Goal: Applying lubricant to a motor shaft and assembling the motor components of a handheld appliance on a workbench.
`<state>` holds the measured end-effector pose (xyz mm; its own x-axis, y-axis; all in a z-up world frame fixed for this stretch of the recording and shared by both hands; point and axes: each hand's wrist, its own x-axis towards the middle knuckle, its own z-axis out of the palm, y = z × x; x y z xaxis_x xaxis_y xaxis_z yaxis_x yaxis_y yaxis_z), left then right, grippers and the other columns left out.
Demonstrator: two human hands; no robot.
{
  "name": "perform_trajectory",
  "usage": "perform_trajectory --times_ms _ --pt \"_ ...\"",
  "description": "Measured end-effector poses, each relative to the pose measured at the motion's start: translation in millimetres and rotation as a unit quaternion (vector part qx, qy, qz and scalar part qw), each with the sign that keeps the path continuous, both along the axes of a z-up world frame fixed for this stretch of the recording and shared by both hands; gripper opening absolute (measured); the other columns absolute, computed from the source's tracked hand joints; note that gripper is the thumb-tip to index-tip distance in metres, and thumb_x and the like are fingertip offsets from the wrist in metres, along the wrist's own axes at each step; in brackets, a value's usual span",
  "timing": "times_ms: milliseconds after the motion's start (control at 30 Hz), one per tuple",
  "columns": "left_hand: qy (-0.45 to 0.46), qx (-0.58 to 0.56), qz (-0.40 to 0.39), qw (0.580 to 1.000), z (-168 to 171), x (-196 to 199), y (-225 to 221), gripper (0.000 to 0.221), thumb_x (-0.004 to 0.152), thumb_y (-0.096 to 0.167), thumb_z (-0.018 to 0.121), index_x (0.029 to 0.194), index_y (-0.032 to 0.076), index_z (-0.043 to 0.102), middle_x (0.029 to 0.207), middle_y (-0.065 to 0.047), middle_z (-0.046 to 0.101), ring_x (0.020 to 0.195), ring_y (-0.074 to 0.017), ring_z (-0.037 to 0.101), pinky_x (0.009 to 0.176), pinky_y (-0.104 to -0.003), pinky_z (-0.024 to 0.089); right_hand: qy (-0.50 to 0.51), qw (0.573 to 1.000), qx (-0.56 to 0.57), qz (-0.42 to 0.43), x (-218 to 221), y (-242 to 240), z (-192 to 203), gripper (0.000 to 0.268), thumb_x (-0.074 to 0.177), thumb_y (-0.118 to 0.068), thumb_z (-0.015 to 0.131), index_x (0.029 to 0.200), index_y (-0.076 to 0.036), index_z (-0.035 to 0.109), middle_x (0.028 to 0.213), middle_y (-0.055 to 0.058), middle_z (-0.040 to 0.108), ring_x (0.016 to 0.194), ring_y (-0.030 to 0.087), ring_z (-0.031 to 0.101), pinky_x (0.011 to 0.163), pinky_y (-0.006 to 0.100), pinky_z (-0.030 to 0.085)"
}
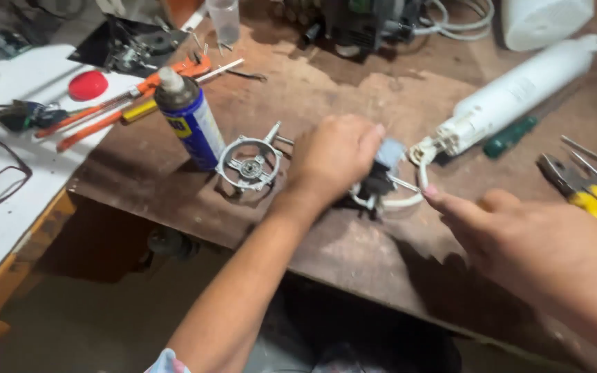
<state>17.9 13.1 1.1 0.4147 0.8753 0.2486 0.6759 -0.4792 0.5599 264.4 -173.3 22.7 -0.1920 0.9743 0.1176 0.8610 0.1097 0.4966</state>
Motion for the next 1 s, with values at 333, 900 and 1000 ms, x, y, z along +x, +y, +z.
perform_trajectory --times_ms 333,900,1000 --pt "-0.005 -0.008 -0.036 0.999 6.5 -13.8 -12.4 0.049 0.113 0.045 0.048 0.100 0.017 0.086 0.115 -0.010 0.088 0.109 -0.0400 0.078 0.088 -0.059 0.055 0.481 0.790 -0.235 -0.297 -35.4 31.0 64.7 0.052 0.114 -0.041 0.076 0.163 -0.051 0.087 0.090 0.007 0.084 0.066 0.022 0.054 0.066 0.033 0.046" --pt "-0.049 -0.088 -0.181 0.978 1.5 -8.9 70.7 0.042 0.108 0.048 0.064 0.085 0.013 0.070 0.085 -0.004 0.076 0.086 -0.0188 0.070 0.081 -0.040 0.050 0.794 0.471 -0.225 -0.311 14.3 30.3 17.7 0.061 0.103 0.000 0.074 0.161 0.001 0.093 0.112 0.040 0.096 0.063 0.035 0.055 0.040 0.040 0.031" --pt "-0.030 -0.189 -0.239 0.952 -1.2 1.3 65.3 0.058 0.112 0.055 0.063 0.070 0.015 0.059 0.074 0.000 0.068 0.074 -0.0147 0.063 0.076 -0.036 0.049 0.773 0.466 -0.190 -0.386 -0.7 31.9 31.6 0.055 0.110 0.005 0.074 0.159 -0.001 0.099 0.115 0.044 0.097 0.074 0.044 0.062 0.058 0.047 0.036"
